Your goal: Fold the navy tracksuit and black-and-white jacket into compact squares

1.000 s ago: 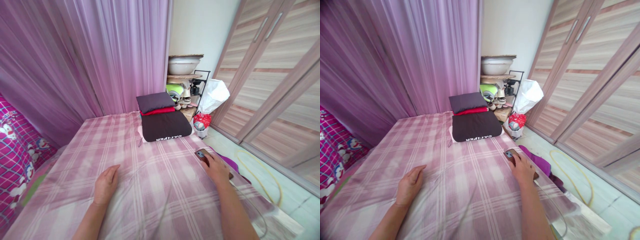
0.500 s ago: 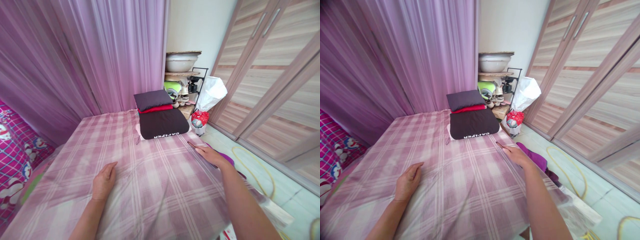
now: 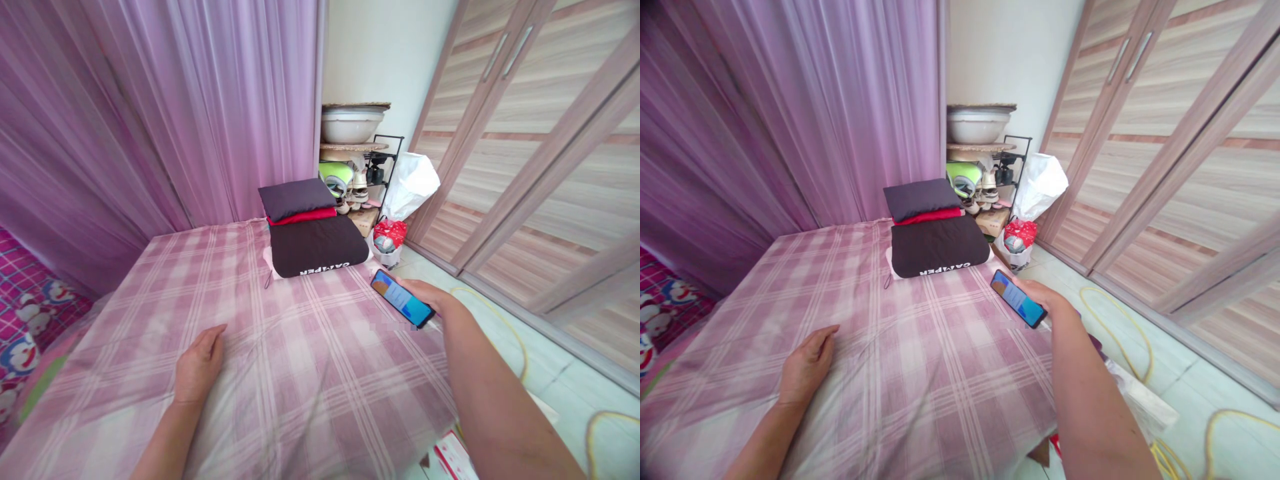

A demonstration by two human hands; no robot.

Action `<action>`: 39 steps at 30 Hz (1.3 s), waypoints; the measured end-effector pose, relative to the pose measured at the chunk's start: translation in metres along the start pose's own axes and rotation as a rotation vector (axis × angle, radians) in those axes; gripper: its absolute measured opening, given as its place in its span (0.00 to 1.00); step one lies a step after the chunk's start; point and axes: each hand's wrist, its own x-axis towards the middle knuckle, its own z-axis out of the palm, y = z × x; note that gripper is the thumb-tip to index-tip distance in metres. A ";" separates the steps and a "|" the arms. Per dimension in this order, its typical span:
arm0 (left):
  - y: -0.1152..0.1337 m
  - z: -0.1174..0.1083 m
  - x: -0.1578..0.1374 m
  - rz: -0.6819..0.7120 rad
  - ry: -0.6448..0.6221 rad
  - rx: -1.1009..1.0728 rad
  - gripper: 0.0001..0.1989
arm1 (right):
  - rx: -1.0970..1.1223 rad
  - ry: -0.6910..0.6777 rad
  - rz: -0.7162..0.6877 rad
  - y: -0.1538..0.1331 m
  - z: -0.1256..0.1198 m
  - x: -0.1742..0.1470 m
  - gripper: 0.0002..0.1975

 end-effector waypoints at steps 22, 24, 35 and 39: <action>0.002 -0.002 0.000 -0.017 -0.008 0.009 0.19 | -0.078 0.033 -0.044 0.012 -0.005 0.012 0.22; 0.002 -0.003 0.000 -0.020 -0.016 0.009 0.18 | -0.080 0.041 -0.042 0.010 -0.005 0.012 0.21; 0.007 -0.004 -0.002 0.005 -0.071 0.074 0.19 | -0.516 0.093 -0.188 -0.005 0.038 -0.006 0.23; 0.011 -0.006 -0.002 0.019 -0.108 0.112 0.20 | -0.857 0.295 -0.134 -0.003 0.094 -0.028 0.25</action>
